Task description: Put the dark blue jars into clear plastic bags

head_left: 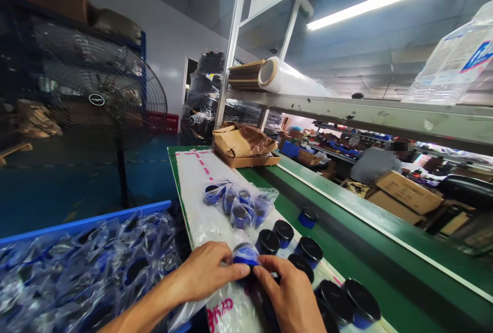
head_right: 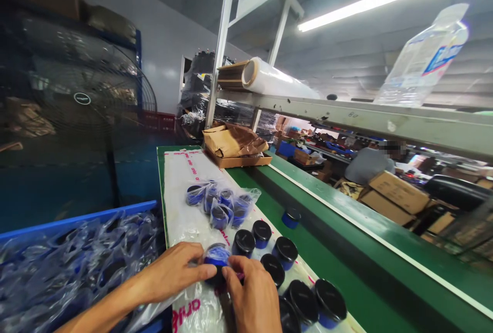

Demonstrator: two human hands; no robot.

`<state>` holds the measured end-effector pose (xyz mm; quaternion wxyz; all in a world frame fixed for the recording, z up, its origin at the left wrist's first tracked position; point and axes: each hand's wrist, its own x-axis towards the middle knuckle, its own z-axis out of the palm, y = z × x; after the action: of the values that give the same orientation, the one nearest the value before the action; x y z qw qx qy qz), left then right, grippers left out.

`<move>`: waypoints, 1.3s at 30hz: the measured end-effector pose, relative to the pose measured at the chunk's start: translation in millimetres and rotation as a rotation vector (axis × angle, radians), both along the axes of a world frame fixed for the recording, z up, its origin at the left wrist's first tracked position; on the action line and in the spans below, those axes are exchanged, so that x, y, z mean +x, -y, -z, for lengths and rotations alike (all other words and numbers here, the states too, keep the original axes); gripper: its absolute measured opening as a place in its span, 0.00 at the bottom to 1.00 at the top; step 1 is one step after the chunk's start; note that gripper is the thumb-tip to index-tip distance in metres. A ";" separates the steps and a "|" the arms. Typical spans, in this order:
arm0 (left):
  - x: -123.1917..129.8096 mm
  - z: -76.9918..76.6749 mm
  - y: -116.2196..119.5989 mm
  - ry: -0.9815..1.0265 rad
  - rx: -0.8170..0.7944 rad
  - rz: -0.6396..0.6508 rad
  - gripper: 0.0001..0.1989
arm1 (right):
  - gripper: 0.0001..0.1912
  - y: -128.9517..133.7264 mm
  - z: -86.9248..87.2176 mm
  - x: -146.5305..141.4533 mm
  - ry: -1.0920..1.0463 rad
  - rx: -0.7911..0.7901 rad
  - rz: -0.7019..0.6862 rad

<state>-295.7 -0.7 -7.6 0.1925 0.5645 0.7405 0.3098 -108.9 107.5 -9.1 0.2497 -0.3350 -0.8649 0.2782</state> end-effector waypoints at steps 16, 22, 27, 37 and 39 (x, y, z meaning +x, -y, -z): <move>4.0 -0.7 -15.2 0.177 0.132 -0.005 0.18 | 0.19 -1.8 -22.9 -17.9 0.370 0.154 0.081; 1.7 7.4 -26.2 0.268 0.133 -0.027 0.14 | 0.10 -23.4 -24.6 -16.1 0.282 -0.014 0.045; 5.8 2.8 -29.3 0.237 0.110 -0.089 0.11 | 0.14 -29.1 -28.5 -20.6 0.264 0.034 0.074; 10.8 -10.1 -41.9 -0.066 0.088 -0.041 0.11 | 0.12 -12.2 -42.1 -24.6 0.340 0.275 -0.049; 12.9 -12.9 -44.8 -0.163 0.084 -0.004 0.13 | 0.12 -8.1 -43.4 -24.2 0.373 0.327 -0.047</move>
<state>-282.7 44.0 5.3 0.1071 0.5939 0.7412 0.2940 -133.0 115.6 34.3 0.1302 -0.3157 -0.9370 0.0737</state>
